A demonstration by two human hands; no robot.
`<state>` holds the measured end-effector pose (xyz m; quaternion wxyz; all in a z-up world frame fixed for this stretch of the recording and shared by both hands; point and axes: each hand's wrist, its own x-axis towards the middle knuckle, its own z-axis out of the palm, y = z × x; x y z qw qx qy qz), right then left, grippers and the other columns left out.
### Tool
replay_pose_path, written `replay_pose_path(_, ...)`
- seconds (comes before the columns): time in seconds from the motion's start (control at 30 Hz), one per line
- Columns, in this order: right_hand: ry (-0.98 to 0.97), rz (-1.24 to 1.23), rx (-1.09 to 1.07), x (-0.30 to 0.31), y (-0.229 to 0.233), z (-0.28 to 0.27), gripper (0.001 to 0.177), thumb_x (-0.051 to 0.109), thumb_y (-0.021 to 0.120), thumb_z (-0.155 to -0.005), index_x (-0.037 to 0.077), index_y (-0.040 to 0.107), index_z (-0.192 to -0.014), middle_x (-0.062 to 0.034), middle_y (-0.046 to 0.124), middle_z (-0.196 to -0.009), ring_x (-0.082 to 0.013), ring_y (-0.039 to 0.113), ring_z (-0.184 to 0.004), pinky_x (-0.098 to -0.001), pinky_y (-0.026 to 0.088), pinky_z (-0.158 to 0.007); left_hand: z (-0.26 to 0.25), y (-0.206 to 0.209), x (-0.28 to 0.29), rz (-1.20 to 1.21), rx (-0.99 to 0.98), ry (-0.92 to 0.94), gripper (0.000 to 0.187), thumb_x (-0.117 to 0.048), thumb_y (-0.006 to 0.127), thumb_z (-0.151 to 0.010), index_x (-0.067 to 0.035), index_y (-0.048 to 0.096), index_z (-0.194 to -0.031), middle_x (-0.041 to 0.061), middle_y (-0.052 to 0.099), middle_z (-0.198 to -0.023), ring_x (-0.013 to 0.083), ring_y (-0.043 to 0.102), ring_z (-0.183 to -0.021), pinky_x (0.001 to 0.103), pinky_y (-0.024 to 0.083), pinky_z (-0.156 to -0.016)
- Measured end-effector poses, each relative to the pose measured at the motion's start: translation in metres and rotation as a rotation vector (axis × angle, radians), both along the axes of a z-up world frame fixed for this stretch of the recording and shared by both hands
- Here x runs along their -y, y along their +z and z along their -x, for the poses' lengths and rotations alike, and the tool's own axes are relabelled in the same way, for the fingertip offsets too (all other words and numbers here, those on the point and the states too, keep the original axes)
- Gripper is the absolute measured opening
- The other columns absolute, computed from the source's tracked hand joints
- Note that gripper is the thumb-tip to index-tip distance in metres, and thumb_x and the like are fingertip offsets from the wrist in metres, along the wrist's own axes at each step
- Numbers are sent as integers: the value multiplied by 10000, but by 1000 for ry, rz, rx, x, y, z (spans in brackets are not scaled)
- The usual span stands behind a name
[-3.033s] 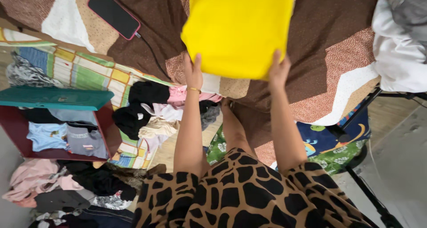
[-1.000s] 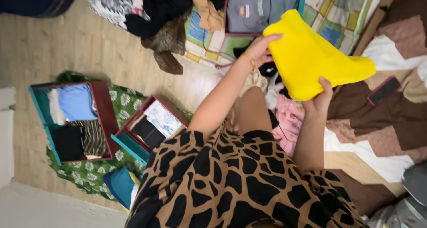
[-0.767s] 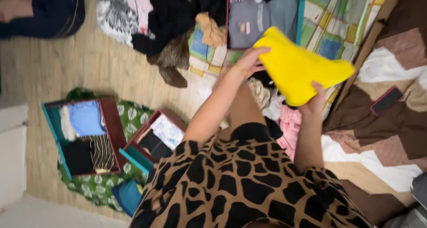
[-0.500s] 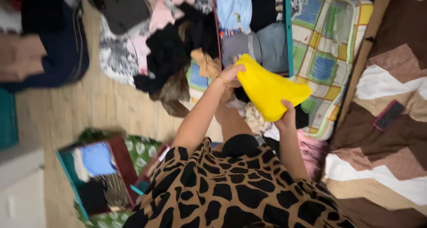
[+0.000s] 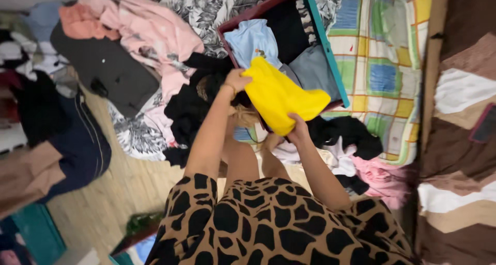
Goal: The person folds a patterned top, a yellow garment, and a white item by hand on a bed before placing them into drawers.
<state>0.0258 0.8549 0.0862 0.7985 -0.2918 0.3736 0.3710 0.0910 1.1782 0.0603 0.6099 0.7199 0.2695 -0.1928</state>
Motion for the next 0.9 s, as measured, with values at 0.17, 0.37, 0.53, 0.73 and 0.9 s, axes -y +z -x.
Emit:
replay_pose_path(0.17, -129, 5, 55, -61, -81, -47, 543, 42, 694, -859, 20, 526, -1375, -129, 638, -1335, -325, 615, -1242, -484, 498, -1076, -80, -74, -64, -240, 196, -175, 437, -218, 805, -760, 57, 713, -1088, 151, 754, -949, 233, 731, -859, 357, 574, -764)
replay_pose_path(0.37, -153, 62, 174, -137, -195, -85, 584, -6, 769, -854, 35, 558, -1398, -100, 636, -1367, -288, 602, -1283, -440, 470, -1135, -146, -180, -145, -240, 140, -324, 279, -120, 684, -759, -6, 742, -1007, 144, 756, -879, 244, 716, -821, 370, 540, -745)
replay_pose_path(0.53, -333, 70, 287, -182, -275, -104, 626, -33, 766, -856, 75, 527, -1424, -75, 616, -1394, -279, 585, -1318, -454, 468, -1159, -166, -260, -181, -194, 292, -374, 266, -80, 652, -809, -5, 723, -1055, 161, 753, -921, 292, 726, -857, 402, 549, -782)
replay_pose_path(0.73, -302, 142, 175, -207, -334, -88, 597, 22, 760, -876, 78, 523, -1421, -81, 627, -1387, -276, 607, -1284, -443, 496, -1114, -165, -262, -181, -525, 365, -476, 309, -82, 680, -850, -29, 678, -1154, 187, 714, -1069, 416, 666, -1019, 443, 551, -885)
replay_pose_path(0.9, -48, 475, 164, -195, -336, -72, 541, 108, 764, -932, -30, 569, -1417, -155, 680, -1314, -292, 646, -1158, -413, 513, -973, -159, -197, -131, -830, 303, -632, 345, -65, 591, -981, -130, 641, -1316, 108, 649, -1329, 368, 622, -1225, 470, 506, -1038)
